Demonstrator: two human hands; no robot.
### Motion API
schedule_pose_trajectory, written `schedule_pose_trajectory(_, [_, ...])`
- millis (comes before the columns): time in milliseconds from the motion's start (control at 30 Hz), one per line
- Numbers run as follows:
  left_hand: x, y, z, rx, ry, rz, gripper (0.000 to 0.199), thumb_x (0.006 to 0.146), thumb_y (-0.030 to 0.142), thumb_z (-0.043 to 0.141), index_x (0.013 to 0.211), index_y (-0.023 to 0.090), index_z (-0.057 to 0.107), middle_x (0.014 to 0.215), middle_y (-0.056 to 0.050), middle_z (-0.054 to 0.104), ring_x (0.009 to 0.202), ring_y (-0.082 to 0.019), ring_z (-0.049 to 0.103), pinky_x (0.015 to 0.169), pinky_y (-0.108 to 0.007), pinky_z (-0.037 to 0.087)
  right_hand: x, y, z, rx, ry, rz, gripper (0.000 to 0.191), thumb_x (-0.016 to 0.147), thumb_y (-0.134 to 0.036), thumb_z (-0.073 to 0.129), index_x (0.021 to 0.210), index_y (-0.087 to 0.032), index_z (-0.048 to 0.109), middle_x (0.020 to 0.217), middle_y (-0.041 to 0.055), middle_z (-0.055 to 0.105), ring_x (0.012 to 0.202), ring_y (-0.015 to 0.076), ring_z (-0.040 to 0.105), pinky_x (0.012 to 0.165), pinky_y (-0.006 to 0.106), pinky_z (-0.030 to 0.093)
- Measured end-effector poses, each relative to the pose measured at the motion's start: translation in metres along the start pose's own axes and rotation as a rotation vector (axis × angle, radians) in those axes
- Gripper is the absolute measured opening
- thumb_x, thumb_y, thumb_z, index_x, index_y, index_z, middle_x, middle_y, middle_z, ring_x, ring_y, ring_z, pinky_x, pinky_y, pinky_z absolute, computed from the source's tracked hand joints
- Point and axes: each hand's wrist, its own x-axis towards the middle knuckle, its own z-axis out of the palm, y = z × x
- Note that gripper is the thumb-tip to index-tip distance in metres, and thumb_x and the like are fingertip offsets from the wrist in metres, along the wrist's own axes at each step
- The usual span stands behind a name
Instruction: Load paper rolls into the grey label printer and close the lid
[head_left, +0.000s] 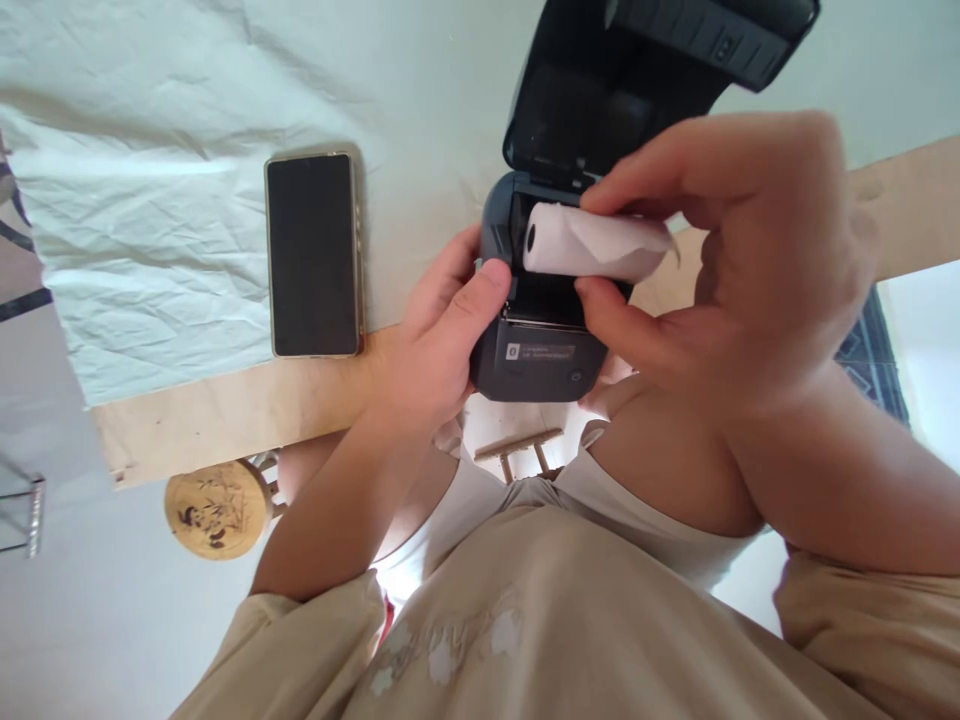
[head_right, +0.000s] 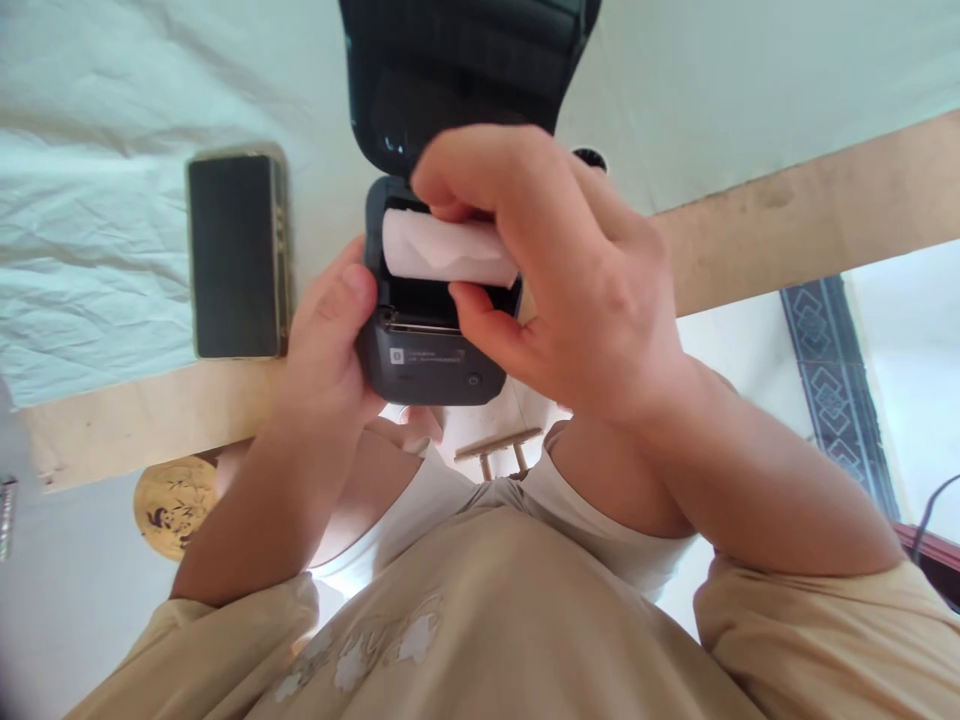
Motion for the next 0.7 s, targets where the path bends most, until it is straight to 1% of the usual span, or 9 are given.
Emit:
schedule_pose_trajectory(67, [-0.002, 0.001, 0.001, -0.001, 0.02, -0.001, 0.025, 0.084, 0.039, 0.043, 0.093, 0.02, 0.057, 0.08, -0.001, 0.056, 0.057, -0.006, 0.052, 0.045, -0.02, 0.039, -0.001, 0.001, 0.001, -0.04, 0.025, -0.063, 0.021, 0.069, -0.015, 0.057, 0.09, -0.018, 0.054, 0.097, -0.0022, 0.061, 0.088, 0.0097, 0.059, 0.074, 0.024, 0.05])
schedule_pose_trajectory(133, [-0.003, 0.001, 0.003, -0.003, 0.038, 0.005, 0.022, 0.084, 0.039, 0.045, 0.09, 0.022, 0.057, 0.077, 0.0, 0.054, 0.058, -0.006, 0.051, 0.045, -0.02, 0.038, -0.004, 0.002, 0.003, -0.009, 0.029, -0.104, 0.011, 0.071, -0.013, 0.054, 0.081, -0.018, 0.053, 0.1, -0.0027, 0.06, 0.092, 0.01, 0.058, 0.073, 0.025, 0.049])
schedule_pose_trajectory(200, [-0.004, 0.0, 0.004, -0.001, 0.047, 0.01, 0.021, 0.083, 0.039, 0.045, 0.089, 0.022, 0.056, 0.077, 0.0, 0.053, 0.058, -0.007, 0.051, 0.045, -0.021, 0.038, -0.006, 0.004, 0.003, 0.017, 0.035, -0.127, 0.008, 0.071, -0.011, 0.055, 0.073, -0.018, 0.053, 0.097, -0.0019, 0.06, 0.09, 0.01, 0.058, 0.071, 0.025, 0.048])
schedule_pose_trajectory(333, [-0.005, -0.002, 0.004, 0.005, 0.079, 0.017, 0.022, 0.084, 0.038, 0.044, 0.089, 0.021, 0.056, 0.079, -0.001, 0.053, 0.064, -0.008, 0.052, 0.052, -0.021, 0.041, -0.007, 0.005, 0.004, 0.012, 0.102, -0.163, 0.01, 0.066, -0.01, 0.059, 0.07, -0.018, 0.054, 0.082, 0.0009, 0.057, 0.075, 0.0102, 0.054, 0.065, 0.028, 0.044])
schedule_pose_trajectory(400, [-0.004, -0.003, 0.004, -0.021, 0.087, 0.027, 0.02, 0.083, 0.038, 0.047, 0.089, 0.021, 0.056, 0.08, -0.001, 0.054, 0.069, -0.008, 0.052, 0.056, -0.02, 0.041, -0.009, 0.006, 0.004, 0.042, 0.122, -0.2, 0.013, 0.064, -0.01, 0.059, 0.071, -0.019, 0.053, 0.079, 0.0005, 0.056, 0.073, 0.0106, 0.053, 0.064, 0.029, 0.044])
schedule_pose_trajectory(467, [-0.003, -0.004, 0.003, -0.061, 0.07, 0.04, 0.02, 0.08, 0.038, 0.05, 0.092, 0.022, 0.056, 0.079, 0.0, 0.054, 0.068, -0.008, 0.051, 0.055, -0.02, 0.04, -0.01, 0.005, 0.004, 0.091, 0.136, -0.292, 0.016, 0.062, -0.01, 0.061, 0.072, -0.02, 0.054, 0.076, 0.0, 0.055, 0.072, 0.0112, 0.052, 0.062, 0.029, 0.043])
schedule_pose_trajectory(533, [-0.003, -0.004, 0.002, -0.097, 0.041, 0.052, 0.021, 0.078, 0.037, 0.054, 0.095, 0.024, 0.055, 0.075, 0.001, 0.054, 0.065, -0.008, 0.049, 0.053, -0.02, 0.038, -0.012, 0.003, 0.002, 0.129, 0.15, -0.394, 0.015, 0.062, -0.014, 0.062, 0.072, -0.021, 0.054, 0.071, -0.0015, 0.055, 0.067, 0.0105, 0.051, 0.058, 0.029, 0.042])
schedule_pose_trajectory(600, [-0.003, -0.004, 0.001, -0.088, 0.023, 0.043, 0.024, 0.076, 0.036, 0.054, 0.097, 0.026, 0.053, 0.072, 0.001, 0.055, 0.066, -0.009, 0.05, 0.054, -0.021, 0.039, -0.015, -0.001, 0.001, 0.135, 0.136, -0.461, 0.009, 0.066, -0.017, 0.06, 0.07, -0.022, 0.053, 0.066, -0.0033, 0.055, 0.063, 0.0095, 0.051, 0.056, 0.028, 0.042])
schedule_pose_trajectory(700, [-0.004, -0.002, -0.002, -0.009, 0.011, 0.027, 0.035, 0.071, 0.035, 0.06, 0.104, 0.027, 0.051, 0.084, 0.002, 0.06, 0.08, -0.012, 0.055, 0.063, -0.02, 0.044, -0.019, -0.007, 0.0, 0.112, 0.001, -0.504, 0.005, 0.072, -0.017, 0.055, 0.073, -0.022, 0.052, 0.07, -0.0054, 0.059, 0.07, 0.0089, 0.056, 0.06, 0.028, 0.042])
